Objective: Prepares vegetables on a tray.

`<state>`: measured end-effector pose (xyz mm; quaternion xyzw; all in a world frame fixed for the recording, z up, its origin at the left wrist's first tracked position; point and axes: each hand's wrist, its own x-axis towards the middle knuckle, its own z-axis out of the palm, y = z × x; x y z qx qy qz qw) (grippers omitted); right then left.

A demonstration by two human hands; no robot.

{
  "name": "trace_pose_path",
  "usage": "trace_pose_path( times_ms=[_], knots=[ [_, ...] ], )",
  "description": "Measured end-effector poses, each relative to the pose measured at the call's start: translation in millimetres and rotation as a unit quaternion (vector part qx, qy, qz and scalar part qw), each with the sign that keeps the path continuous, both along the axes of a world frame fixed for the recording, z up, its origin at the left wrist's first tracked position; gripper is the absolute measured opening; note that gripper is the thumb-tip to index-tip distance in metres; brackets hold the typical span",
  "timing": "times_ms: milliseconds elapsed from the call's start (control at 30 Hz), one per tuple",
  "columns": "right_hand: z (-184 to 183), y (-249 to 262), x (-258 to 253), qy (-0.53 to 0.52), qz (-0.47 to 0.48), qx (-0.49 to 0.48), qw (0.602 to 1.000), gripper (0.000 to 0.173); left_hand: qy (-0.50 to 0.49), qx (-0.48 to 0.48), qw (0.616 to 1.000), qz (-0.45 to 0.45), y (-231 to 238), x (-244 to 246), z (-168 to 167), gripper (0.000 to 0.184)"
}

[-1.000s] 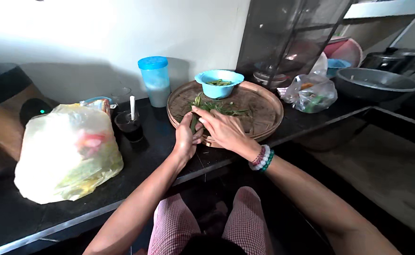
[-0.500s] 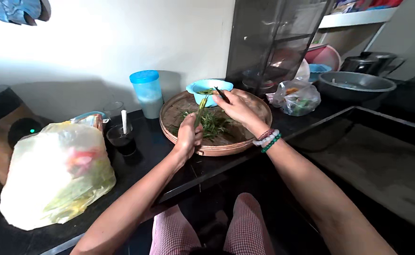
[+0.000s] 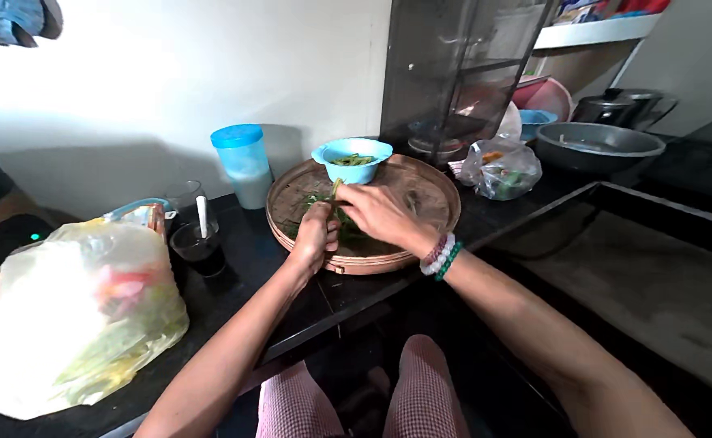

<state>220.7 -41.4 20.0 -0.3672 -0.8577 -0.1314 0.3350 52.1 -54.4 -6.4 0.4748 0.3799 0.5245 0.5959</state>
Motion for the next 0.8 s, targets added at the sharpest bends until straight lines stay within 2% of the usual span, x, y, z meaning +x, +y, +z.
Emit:
trace_pose_path(
  times_ms=[100,167,233,333,533,700,800],
  knots=[
    [3,-14,-9,0.112,0.03,-0.044,0.992,0.021,-0.067,-0.032,0.997,0.034,7,-9,2,0.037],
    [7,-24,-1,0.149,-0.027,-0.09,0.984,0.04,-0.062,-0.03,0.997,0.035,6,-13,2,0.046],
    [9,-26,2,0.125,-0.089,-0.137,0.979,0.052,-0.049,-0.022,0.998,0.04,5,-13,0,0.049],
    [0,-10,-8,0.091,-0.092,-0.116,0.985,0.04,-0.056,-0.009,0.997,0.048,4,-11,1,0.048],
    [-22,1,-22,0.025,-0.036,-0.061,0.997,0.041,-0.063,-0.011,0.996,0.069,0,-7,2,0.034],
    [-12,1,-19,0.03,-0.063,-0.046,0.996,0.038,-0.013,0.001,0.998,0.067,-3,-6,-2,0.032],
    [-1,17,-2,0.054,-0.104,-0.104,0.988,0.04,0.008,0.009,0.998,0.058,-8,-4,-4,0.04]
  ],
)
